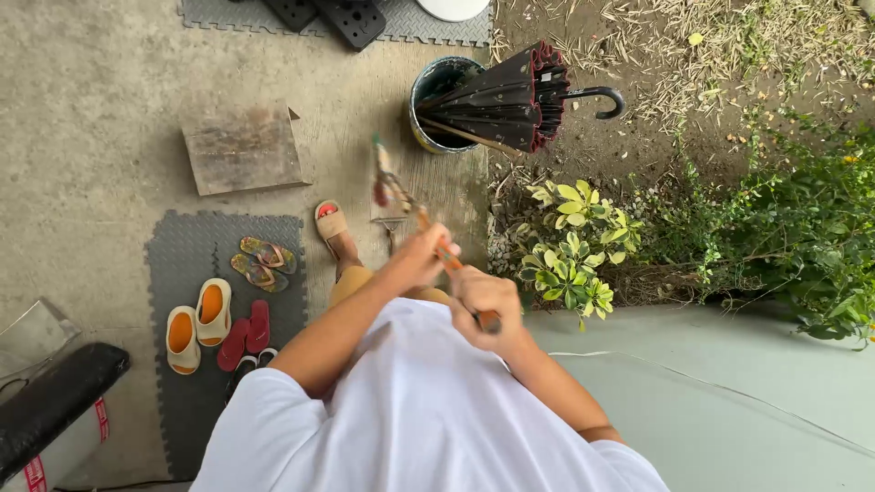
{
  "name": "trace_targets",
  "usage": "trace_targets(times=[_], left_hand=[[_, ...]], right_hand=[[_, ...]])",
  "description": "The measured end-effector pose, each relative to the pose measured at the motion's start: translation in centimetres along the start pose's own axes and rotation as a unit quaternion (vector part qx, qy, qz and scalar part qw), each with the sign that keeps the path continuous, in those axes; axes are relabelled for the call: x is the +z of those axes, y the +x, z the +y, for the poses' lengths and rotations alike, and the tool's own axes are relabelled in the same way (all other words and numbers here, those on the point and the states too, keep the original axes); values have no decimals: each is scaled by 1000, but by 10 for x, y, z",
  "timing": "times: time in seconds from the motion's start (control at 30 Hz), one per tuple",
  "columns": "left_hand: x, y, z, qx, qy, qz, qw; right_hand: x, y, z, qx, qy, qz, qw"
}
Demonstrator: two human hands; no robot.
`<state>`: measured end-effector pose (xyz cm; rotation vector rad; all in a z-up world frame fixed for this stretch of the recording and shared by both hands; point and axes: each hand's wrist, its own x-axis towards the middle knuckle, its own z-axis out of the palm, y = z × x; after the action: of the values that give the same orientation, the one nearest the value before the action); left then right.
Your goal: Sweep the floor and organize items in a garage area.
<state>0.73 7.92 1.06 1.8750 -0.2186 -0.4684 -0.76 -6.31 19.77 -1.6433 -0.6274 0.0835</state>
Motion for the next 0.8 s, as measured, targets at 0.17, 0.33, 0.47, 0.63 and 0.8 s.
trace_targets(times=[0.17,0.33,0.47,0.63,0.8], left_hand=[[-8,39,-102,-38,58,115,991],[68,74,-140,-36,-83,82,993],[95,64,-50,109,-283,186,935],[82,40,-19,183,-437,143,869],[26,47,-74,18,-398,-29,917]], right_hand=[[46,-3,115,26,-1,110,994],[43,-4,120,83,-130,95,983],[42,-13,128,80,-212,57,972],[49,-9,102,65,-249,10,966],[82,58,56,35,-205,5,978]])
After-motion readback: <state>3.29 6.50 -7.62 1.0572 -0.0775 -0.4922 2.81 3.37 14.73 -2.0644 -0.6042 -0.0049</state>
